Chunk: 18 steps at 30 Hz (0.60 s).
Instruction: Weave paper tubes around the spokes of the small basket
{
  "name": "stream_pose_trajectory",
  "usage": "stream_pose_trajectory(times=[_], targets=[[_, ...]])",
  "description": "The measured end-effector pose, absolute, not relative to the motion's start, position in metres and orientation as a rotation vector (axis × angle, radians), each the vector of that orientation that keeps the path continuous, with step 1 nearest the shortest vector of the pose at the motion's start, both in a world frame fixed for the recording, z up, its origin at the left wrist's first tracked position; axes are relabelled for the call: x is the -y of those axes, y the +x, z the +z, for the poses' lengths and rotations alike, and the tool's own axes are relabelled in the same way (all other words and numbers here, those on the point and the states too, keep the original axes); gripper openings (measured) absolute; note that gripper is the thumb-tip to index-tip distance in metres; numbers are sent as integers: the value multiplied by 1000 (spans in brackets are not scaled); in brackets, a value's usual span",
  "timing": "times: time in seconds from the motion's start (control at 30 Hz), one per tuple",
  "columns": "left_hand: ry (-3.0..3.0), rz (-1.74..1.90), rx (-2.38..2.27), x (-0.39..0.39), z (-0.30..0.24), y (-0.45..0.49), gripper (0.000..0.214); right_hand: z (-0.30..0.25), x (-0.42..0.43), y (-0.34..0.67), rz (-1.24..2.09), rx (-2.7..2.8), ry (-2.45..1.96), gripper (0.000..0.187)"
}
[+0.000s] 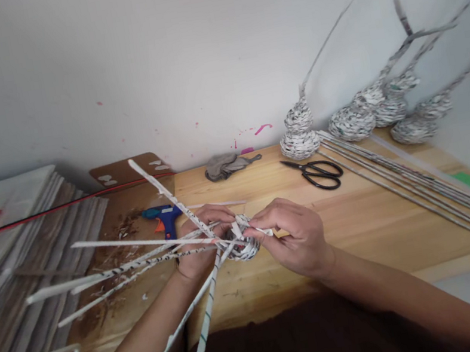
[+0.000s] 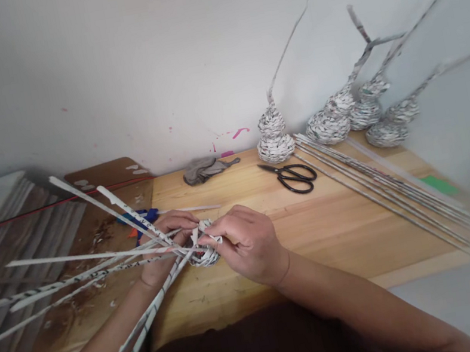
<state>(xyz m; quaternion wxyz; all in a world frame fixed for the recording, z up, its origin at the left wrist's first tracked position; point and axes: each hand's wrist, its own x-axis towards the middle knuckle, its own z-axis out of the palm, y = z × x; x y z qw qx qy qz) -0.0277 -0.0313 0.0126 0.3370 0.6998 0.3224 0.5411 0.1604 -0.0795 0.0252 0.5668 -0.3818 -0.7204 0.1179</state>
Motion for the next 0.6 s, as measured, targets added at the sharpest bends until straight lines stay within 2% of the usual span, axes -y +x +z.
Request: stream_pose_trajectory(times=[0.17,0.27,0.43,0.6], targets=[[1765,1320,-847,27,7,-32,9,24,79,160,361,1683,-921,4],[1751,1242,-836,21,2,-35,13,25,79,160,438,1645,-977,13],[1687,1108,-761,16,-5,-38,21,26,78,160,400,1691,-917,11],[1647,1099,-723,15,-7,-40,20,25,78,162,364,1758,-816,12]])
